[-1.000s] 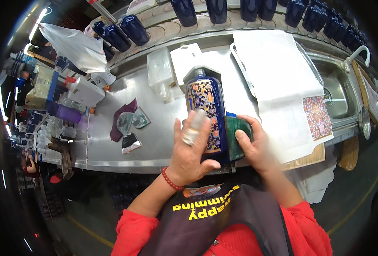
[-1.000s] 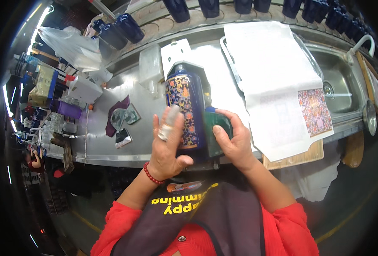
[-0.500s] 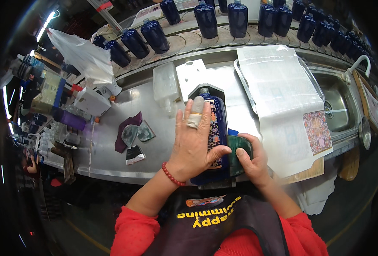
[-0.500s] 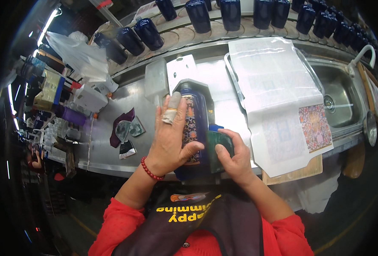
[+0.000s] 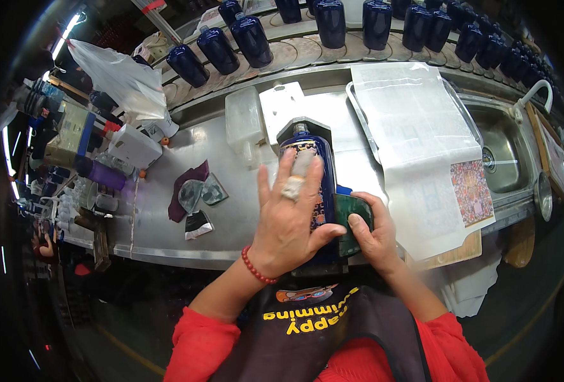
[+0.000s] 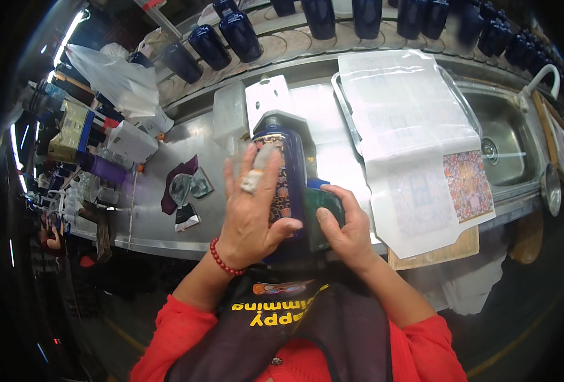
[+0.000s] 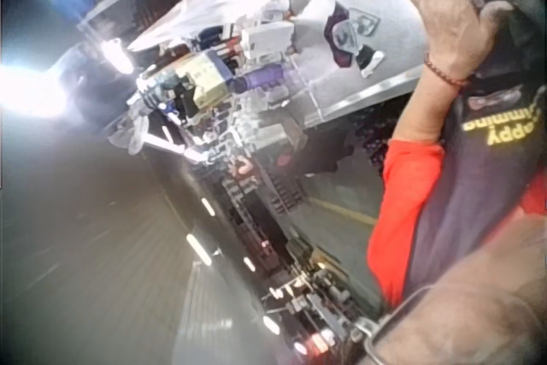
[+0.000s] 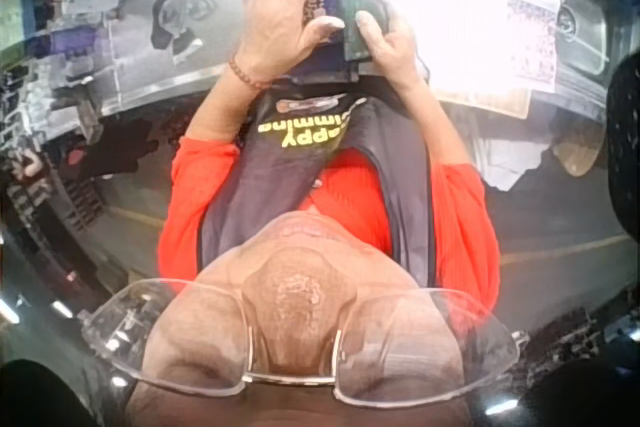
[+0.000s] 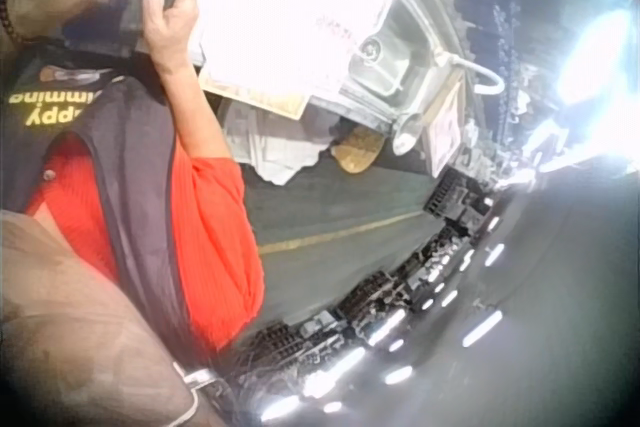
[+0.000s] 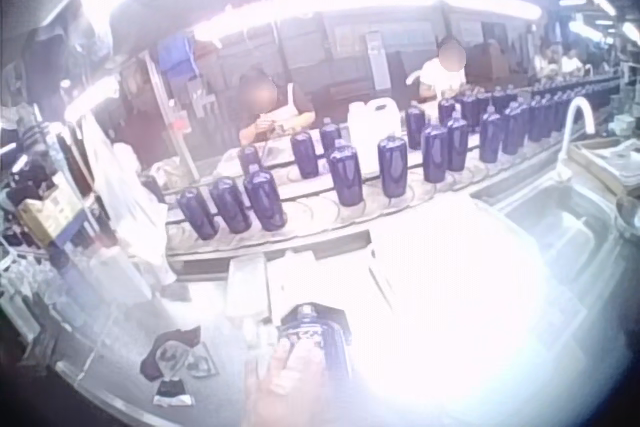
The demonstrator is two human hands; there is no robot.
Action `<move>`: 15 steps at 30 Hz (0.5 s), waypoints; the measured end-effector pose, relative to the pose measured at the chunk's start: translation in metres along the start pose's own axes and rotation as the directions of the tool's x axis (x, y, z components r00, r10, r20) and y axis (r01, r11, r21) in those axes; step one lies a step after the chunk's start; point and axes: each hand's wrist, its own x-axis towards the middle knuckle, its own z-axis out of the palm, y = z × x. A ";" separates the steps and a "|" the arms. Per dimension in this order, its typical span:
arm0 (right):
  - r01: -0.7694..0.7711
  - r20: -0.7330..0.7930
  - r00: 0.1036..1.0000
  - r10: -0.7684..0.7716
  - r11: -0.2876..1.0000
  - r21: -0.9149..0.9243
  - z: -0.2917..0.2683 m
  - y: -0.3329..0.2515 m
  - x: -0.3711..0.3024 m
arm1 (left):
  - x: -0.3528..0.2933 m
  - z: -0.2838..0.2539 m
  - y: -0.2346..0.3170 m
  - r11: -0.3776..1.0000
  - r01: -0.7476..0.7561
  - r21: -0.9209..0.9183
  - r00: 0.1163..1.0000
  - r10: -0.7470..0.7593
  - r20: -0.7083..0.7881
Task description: The person applies decorative stickers to a blue cylindrical container, smoothing each with a green plastic squeegee. They rotate the container to align and press the stickers, then retrieve another container from a nearby rack to continue the process.
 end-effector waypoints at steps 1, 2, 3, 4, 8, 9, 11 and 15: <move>-0.023 -0.004 1.000 0.023 1.000 0.006 0.000 0.000 -0.001 | -0.010 0.001 0.003 1.000 0.028 -0.004 0.999 -0.028 0.028; -0.016 -0.006 1.000 0.016 1.000 0.006 0.000 0.000 -0.001 | -0.019 0.003 0.008 0.998 0.058 -0.017 0.997 -0.057 0.043; -0.007 -0.005 1.000 0.007 1.000 0.004 0.000 0.000 -0.001 | -0.027 0.003 0.012 0.996 0.074 -0.047 0.997 -0.073 0.035; 0.002 0.002 1.000 -0.002 1.000 0.017 0.000 0.000 -0.001 | -0.032 0.007 0.019 0.997 0.073 -0.038 0.997 -0.072 0.038; 0.003 0.004 1.000 -0.003 0.997 0.074 -0.004 0.000 -0.001 | -0.041 0.011 0.036 0.997 -0.071 0.043 0.974 0.060 0.218; -0.008 0.002 1.000 0.008 0.996 0.088 -0.008 0.000 -0.001 | -0.040 0.011 0.036 0.999 -0.044 0.015 0.973 0.039 0.228; 0.050 -0.046 0.998 -0.049 0.998 0.032 -0.021 -0.003 -0.001 | -0.035 0.009 0.034 0.998 -0.012 0.061 0.979 0.000 0.203; 0.139 -0.077 0.986 -0.145 0.987 -0.078 -0.063 -0.010 0.005 | -0.027 0.015 0.030 0.937 -0.204 0.285 0.967 0.148 0.208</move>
